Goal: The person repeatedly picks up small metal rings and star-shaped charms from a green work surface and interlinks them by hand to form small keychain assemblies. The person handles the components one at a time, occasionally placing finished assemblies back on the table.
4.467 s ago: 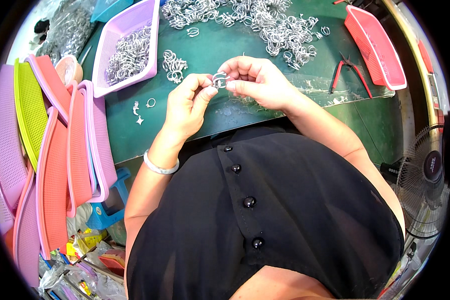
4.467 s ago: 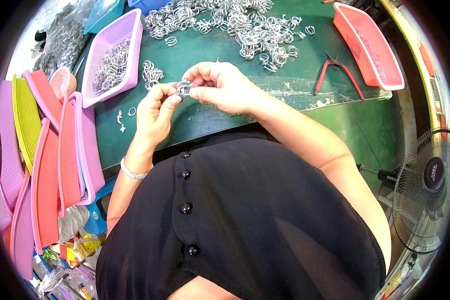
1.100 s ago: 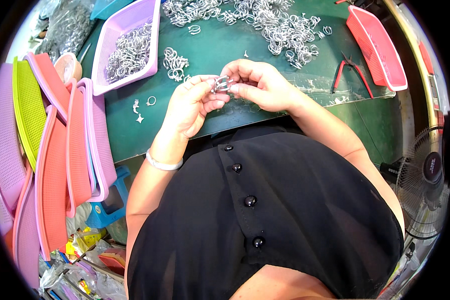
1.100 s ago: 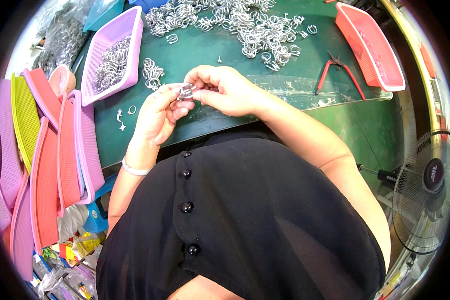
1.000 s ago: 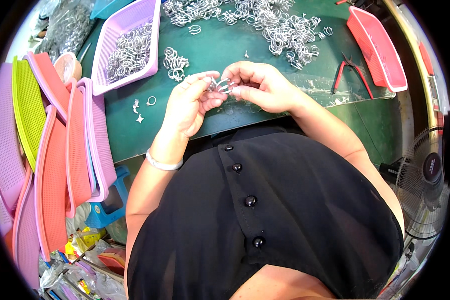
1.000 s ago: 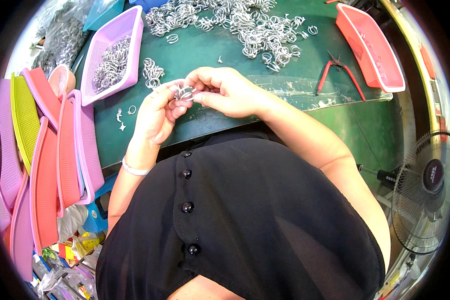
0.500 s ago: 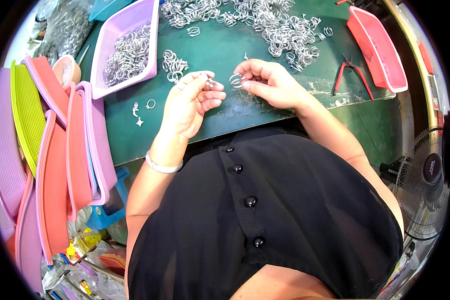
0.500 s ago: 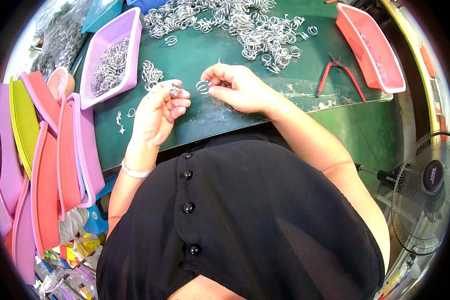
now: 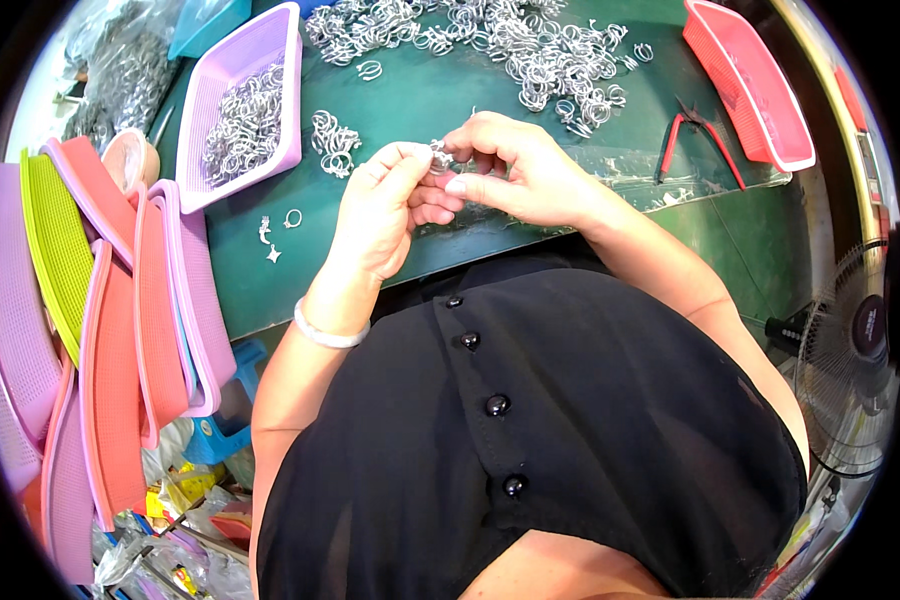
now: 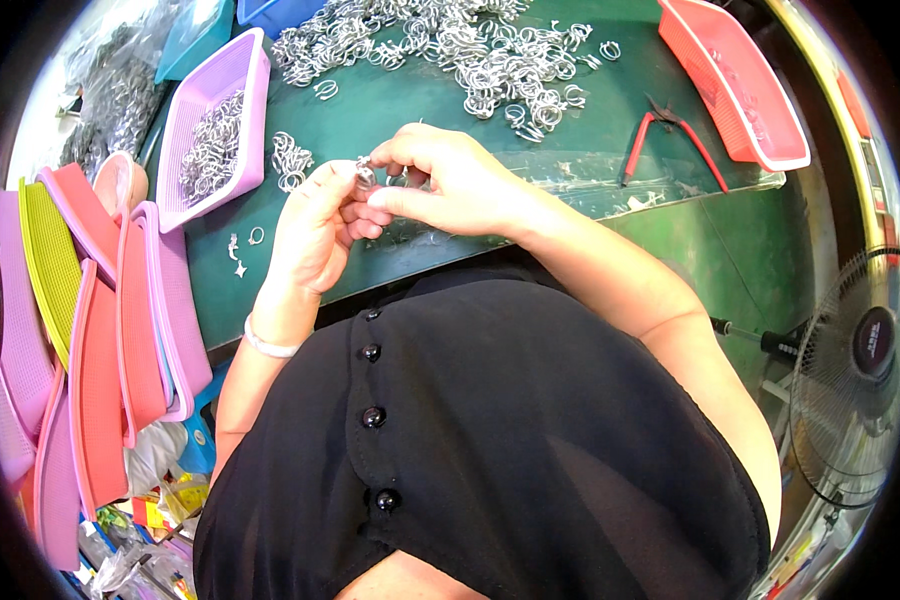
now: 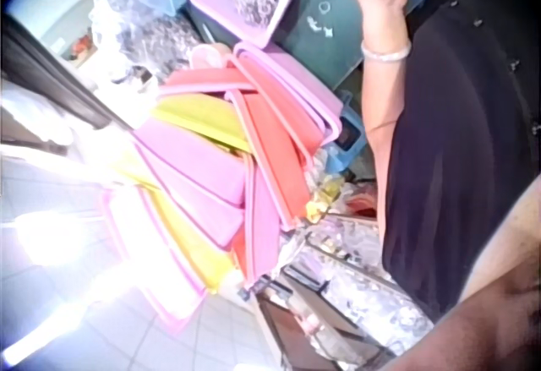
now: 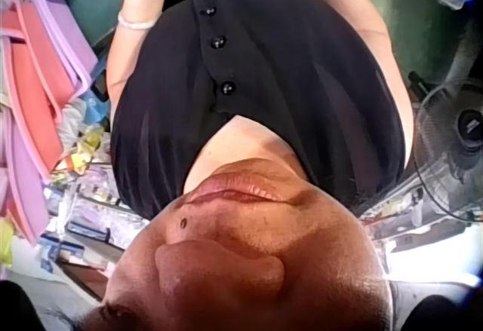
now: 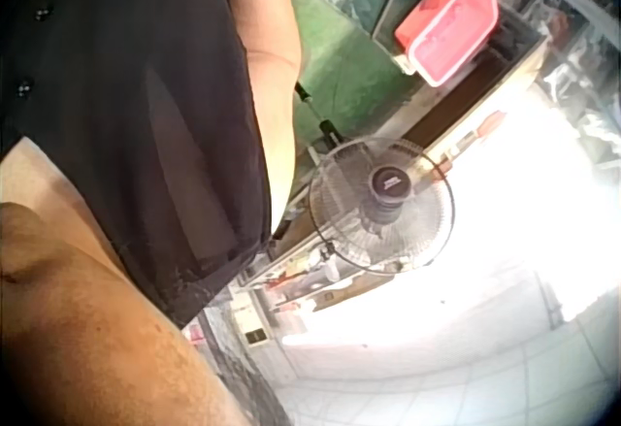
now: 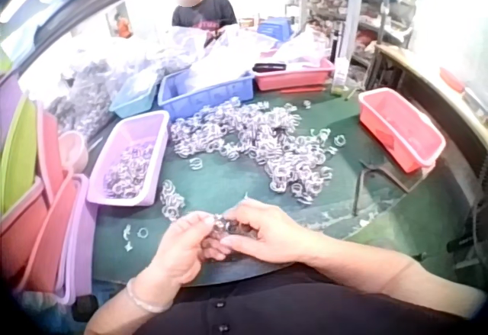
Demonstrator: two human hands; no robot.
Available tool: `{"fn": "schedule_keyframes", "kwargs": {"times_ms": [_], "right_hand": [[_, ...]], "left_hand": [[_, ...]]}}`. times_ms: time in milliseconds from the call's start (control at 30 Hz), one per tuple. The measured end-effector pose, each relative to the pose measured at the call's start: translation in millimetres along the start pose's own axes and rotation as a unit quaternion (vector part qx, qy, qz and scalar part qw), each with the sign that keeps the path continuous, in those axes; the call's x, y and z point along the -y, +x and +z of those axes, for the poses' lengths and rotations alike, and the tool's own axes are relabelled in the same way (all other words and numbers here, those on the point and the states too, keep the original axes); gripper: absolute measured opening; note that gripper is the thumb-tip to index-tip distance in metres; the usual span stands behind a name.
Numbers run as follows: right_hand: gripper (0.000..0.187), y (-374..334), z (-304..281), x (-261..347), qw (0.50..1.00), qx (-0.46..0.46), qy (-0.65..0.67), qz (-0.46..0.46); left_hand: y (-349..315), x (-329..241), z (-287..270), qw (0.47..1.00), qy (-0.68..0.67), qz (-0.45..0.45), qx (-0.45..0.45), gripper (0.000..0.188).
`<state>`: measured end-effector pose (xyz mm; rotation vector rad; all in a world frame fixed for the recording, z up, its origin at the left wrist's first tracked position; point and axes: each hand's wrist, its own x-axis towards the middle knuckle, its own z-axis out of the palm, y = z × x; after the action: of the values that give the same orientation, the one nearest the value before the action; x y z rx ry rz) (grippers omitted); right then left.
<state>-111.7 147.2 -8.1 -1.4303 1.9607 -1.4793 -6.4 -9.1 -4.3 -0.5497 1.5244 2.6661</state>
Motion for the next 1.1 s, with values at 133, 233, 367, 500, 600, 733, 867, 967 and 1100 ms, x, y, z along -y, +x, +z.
{"fn": "schedule_keyframes", "kwargs": {"times_ms": [133,233,367,500,600,733,867,967,1100], "right_hand": [[0.018,-2.0,-0.7,-0.2,0.996,-0.040,0.066,0.043],[0.014,-6.5,-9.2,-6.5,0.987,-0.073,0.122,0.074],[0.015,-6.8,-72.3,-11.0,0.972,-0.231,0.000,0.055],[0.006,-18.8,-164.9,3.9,0.902,-0.384,-0.196,0.002],[0.033,-48.2,-243.4,-11.0,0.713,-0.416,-0.533,0.187],[0.046,-69.3,-281.0,-20.0,0.625,-0.342,-0.630,0.310],[0.046,-76.7,-260.8,-27.8,0.672,-0.359,-0.601,0.242],[0.035,-65.3,-217.5,-21.5,0.761,-0.370,-0.509,0.158],[0.026,-50.4,-155.8,-21.2,0.916,-0.268,-0.290,0.073]], "left_hand": [[2.1,-0.9,15.7,0.997,0.075,0.010,-0.001,0.017],[5.9,-2.5,20.6,0.986,0.160,0.047,-0.010,0.017],[17.7,5.3,10.3,0.873,0.436,0.201,-0.089,0.023],[18.8,11.4,3.4,0.681,0.683,0.255,-0.066,0.035],[17.9,16.4,6.2,0.680,0.697,0.214,-0.078,0.031],[21.8,21.9,6.2,0.718,0.660,0.211,-0.070,0.025],[20.6,26.9,5.3,0.769,0.568,0.285,-0.064,0.023],[19.1,23.7,6.7,0.755,0.541,0.368,-0.050,0.027],[18.2,24.5,3.3,0.799,0.455,0.393,-0.014,0.030]]}}
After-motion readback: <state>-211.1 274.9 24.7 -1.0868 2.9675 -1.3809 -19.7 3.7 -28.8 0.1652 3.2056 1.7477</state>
